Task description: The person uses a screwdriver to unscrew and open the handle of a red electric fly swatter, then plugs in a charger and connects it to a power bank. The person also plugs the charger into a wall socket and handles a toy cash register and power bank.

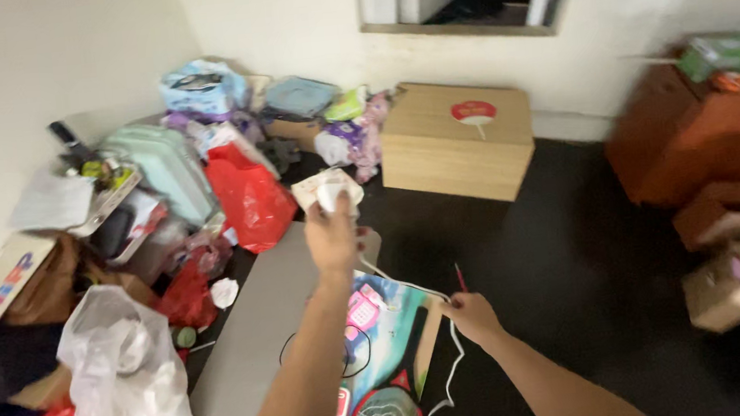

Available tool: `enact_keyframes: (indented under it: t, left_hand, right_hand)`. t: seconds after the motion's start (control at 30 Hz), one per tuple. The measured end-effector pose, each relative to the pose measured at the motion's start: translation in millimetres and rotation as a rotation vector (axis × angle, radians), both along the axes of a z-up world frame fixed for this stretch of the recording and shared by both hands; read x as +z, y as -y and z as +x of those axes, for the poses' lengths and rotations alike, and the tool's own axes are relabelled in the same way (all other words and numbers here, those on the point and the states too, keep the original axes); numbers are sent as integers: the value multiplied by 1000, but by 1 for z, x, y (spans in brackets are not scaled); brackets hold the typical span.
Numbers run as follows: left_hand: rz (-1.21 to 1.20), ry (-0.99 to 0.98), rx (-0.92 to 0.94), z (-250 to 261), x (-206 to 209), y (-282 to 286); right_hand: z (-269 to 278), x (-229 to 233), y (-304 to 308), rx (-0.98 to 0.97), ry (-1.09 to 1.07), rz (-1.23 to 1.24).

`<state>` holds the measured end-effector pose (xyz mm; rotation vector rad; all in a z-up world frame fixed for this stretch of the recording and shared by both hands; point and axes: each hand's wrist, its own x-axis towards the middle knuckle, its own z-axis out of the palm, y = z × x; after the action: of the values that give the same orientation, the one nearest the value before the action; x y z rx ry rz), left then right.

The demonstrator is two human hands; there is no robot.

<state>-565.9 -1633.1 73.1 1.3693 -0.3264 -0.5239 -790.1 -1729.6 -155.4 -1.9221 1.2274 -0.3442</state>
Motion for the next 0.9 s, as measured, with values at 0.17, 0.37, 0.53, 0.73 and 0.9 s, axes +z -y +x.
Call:
enact_keyframes:
  t: [0.17,0.37,0.53,0.73,0.9]
  left_hand:
    - [239,187,237,49,-6,-24]
    - [399,162,569,75,-26,-69]
    - [449,125,703,67,-42,-122]
    - [469,58,780,57,-65,-177]
    - [382,93,730,51,-114,-169]
  right_hand:
    - [-26,-32,64,115,-149,76]
    - [-27,-53,145,268,-183,-19]
    - [-17,-50,192,308,-300,35]
    - [12,-29,219,395,-538,-42]
    - [63,-30,187,397,-562,72]
